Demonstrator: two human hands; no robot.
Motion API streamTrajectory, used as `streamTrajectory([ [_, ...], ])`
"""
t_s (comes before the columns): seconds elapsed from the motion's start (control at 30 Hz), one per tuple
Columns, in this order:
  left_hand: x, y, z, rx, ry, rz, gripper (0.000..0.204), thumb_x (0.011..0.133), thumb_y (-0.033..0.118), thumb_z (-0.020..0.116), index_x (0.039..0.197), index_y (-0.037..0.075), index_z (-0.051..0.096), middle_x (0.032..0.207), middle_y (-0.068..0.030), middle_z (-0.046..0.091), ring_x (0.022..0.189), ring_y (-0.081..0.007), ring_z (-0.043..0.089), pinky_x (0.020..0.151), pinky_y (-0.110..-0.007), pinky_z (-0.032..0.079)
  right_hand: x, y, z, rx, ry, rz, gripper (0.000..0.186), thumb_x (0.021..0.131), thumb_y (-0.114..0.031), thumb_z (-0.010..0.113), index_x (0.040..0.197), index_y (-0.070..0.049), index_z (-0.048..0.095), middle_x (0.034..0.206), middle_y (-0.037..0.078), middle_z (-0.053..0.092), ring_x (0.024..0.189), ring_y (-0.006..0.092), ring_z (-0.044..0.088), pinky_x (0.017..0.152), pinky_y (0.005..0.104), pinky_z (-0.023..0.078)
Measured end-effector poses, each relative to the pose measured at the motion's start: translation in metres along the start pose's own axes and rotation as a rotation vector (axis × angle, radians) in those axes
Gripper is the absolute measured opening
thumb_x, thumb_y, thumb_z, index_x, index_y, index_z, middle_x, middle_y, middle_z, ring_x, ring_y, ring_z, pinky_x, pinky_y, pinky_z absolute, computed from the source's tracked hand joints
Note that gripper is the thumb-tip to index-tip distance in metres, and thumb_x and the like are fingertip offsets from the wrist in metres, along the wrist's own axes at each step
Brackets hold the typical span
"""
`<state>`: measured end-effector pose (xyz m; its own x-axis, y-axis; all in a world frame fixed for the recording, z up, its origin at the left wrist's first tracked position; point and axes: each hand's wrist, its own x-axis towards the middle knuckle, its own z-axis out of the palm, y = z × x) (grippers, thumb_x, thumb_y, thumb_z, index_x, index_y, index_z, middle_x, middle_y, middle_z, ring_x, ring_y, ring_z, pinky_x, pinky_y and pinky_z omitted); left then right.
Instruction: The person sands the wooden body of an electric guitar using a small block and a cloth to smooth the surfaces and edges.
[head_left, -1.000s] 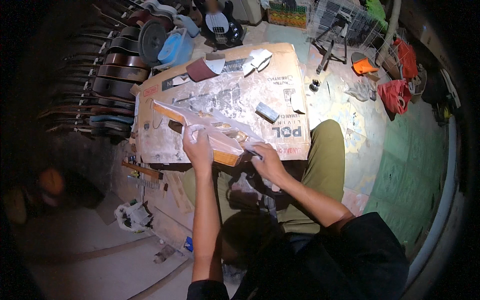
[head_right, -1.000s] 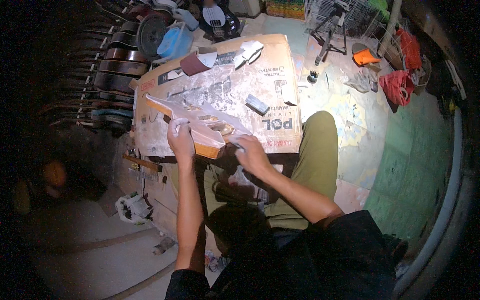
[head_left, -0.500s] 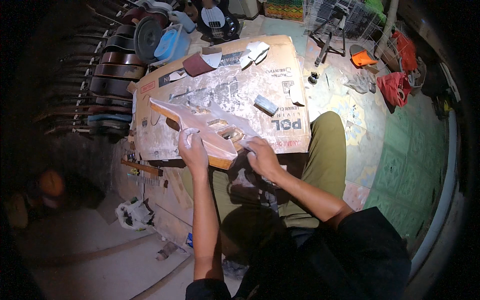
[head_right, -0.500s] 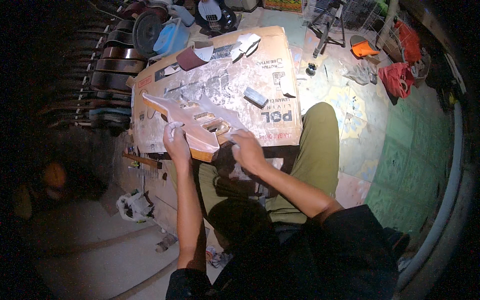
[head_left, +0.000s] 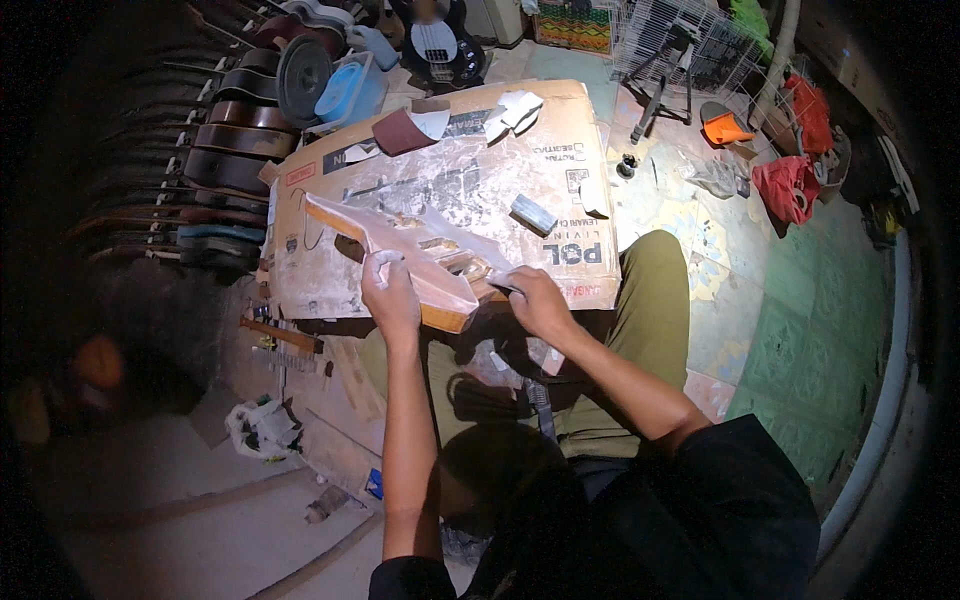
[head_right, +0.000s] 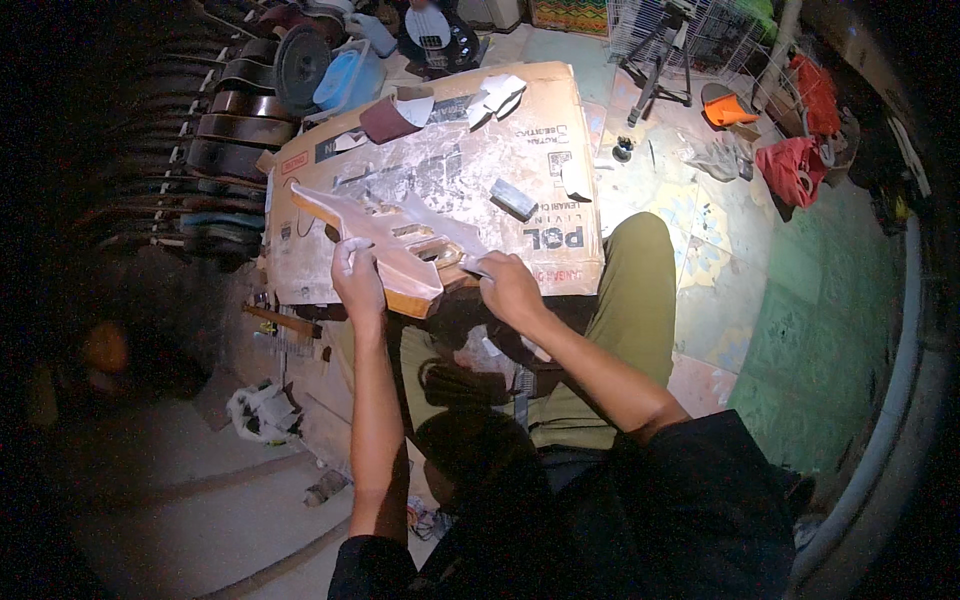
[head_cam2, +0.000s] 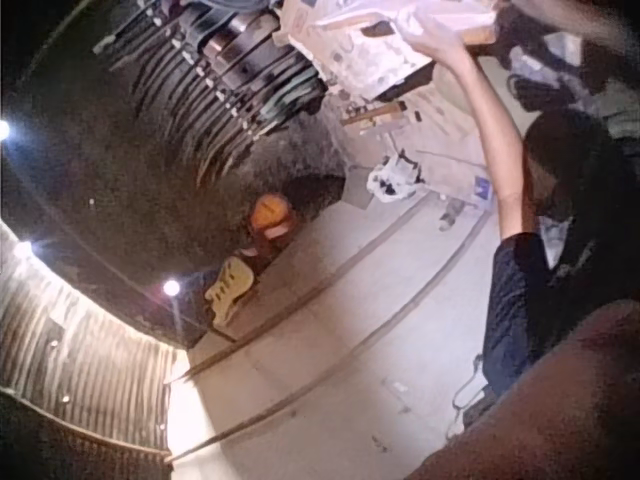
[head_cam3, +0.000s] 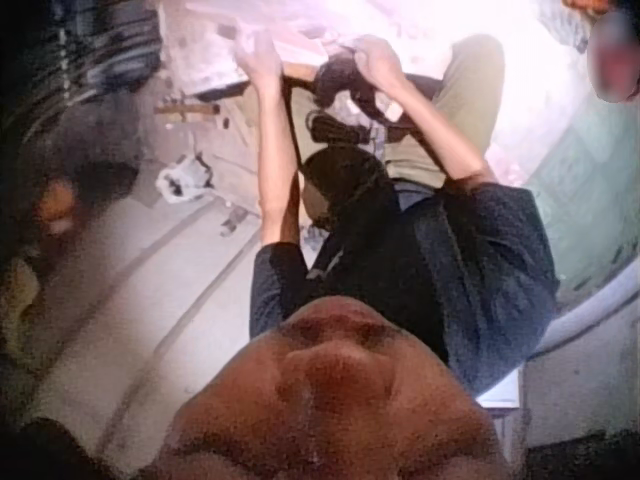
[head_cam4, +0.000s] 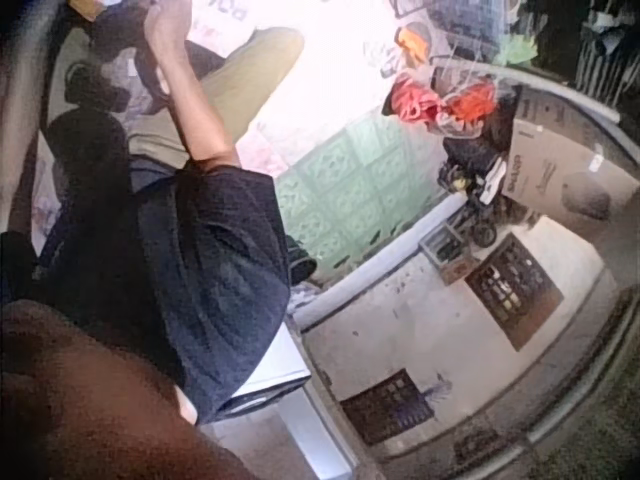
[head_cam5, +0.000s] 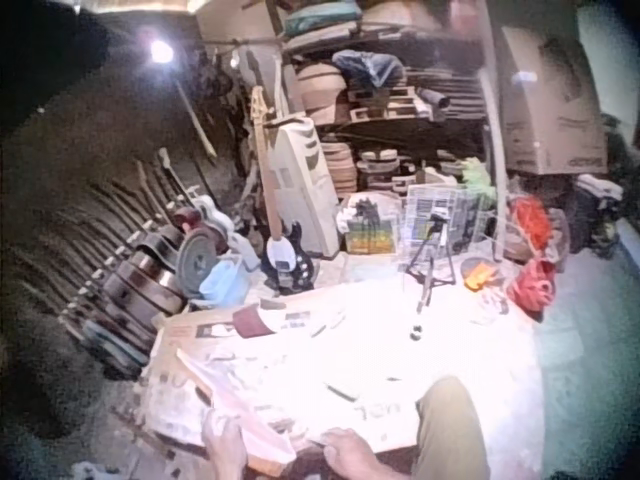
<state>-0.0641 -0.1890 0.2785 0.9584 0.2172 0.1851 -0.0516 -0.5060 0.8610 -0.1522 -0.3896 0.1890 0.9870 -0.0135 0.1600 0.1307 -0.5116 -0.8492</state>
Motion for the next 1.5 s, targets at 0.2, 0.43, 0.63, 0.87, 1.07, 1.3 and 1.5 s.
streamTrajectory([
  [0.2, 0.006, 0.006, 0.006, 0.03, 0.026, 0.063, 0.02, 0.084, 0.011, 0.059, 0.096, -0.003, 0.063, 0.092, -0.0169, 0.067, 0.088, -0.0303, 0.063, 0.085, -0.039, 0.047, -0.006, 0.024, -0.023, 0.239, 0.051, 0.376, 0.024, 0.081, -0.006, 0.058, 0.104, -0.001, 0.059, 0.098, 0.019, 0.061, 0.095, 0.0341, 0.059, 0.086, 0.0391, 0.047],
  [0.43, 0.014, 0.03, 0.018, 0.047, 0.037, 0.022, 0.019, 0.083, 0.017, 0.064, 0.095, 0.001, 0.064, 0.095, -0.0195, 0.067, 0.093, -0.0381, 0.064, 0.086, -0.042, 0.048, -0.006, 0.019, -0.043, -0.079, 0.11, 0.162, 0.021, 0.078, -0.003, 0.059, 0.099, 0.004, 0.058, 0.099, 0.024, 0.059, 0.096, 0.0424, 0.057, 0.086, 0.0455, 0.047],
  [0.63, 0.019, 0.037, 0.025, 0.093, -0.004, -0.043, 0.023, 0.083, 0.022, 0.064, 0.097, 0.005, 0.065, 0.1, -0.0216, 0.066, 0.098, -0.0412, 0.062, 0.088, -0.046, 0.047, 0.005, 0.01, -0.047, -0.04, -0.112, 0.002, 0.024, 0.075, -0.003, 0.066, 0.099, 0.003, 0.066, 0.089, 0.021, 0.063, 0.088, 0.0405, 0.061, 0.08, 0.0445, 0.049],
  [0.87, 0.019, 0.044, 0.03, 0.146, 0.06, -0.045, 0.022, 0.082, 0.021, 0.063, 0.093, 0.002, 0.066, 0.099, -0.0187, 0.066, 0.098, -0.0358, 0.062, 0.091, -0.041, 0.046, 0.012, 0.026, -0.06, 0.033, -0.258, -0.1, 0.031, 0.074, -0.005, 0.074, 0.104, 0.001, 0.068, 0.1, 0.019, 0.061, 0.092, 0.0382, 0.058, 0.081, 0.0398, 0.048],
  [1.07, 0.024, 0.039, 0.033, 0.12, 0.032, -0.021, 0.027, 0.081, 0.025, 0.064, 0.098, 0.004, 0.065, 0.108, -0.024, 0.061, 0.105, -0.0429, 0.057, 0.091, -0.047, 0.045, 0.034, 0.034, -0.066, -0.067, -0.419, -0.03, 0.039, 0.078, -0.005, 0.074, 0.115, -0.001, 0.064, 0.097, 0.022, 0.059, 0.094, 0.0379, 0.059, 0.079, 0.0413, 0.048],
  [1.3, 0.024, 0.04, 0.033, 0.11, 0.007, -0.061, 0.025, 0.082, 0.024, 0.065, 0.098, 0.005, 0.066, 0.107, -0.0234, 0.062, 0.105, -0.0427, 0.057, 0.092, -0.047, 0.045, 0.04, 0.029, -0.057, -0.055, -0.175, -0.121, 0.032, 0.073, -0.012, 0.08, 0.093, 0.002, 0.06, 0.093, 0.02, 0.057, 0.093, 0.0375, 0.057, 0.082, 0.0419, 0.046],
  [1.5, 0.023, 0.042, 0.032, 0.147, 0.044, -0.023, 0.022, 0.082, 0.02, 0.065, 0.093, 0.0, 0.067, 0.1, -0.0205, 0.068, 0.098, -0.0369, 0.063, 0.089, -0.041, 0.047, 0.037, 0.039, -0.055, 0.303, -0.291, 0.386, 0.029, 0.08, -0.014, 0.079, 0.102, 0.0, 0.066, 0.094, 0.01, 0.066, 0.085, 0.0186, 0.062, 0.079, 0.0322, 0.048],
])
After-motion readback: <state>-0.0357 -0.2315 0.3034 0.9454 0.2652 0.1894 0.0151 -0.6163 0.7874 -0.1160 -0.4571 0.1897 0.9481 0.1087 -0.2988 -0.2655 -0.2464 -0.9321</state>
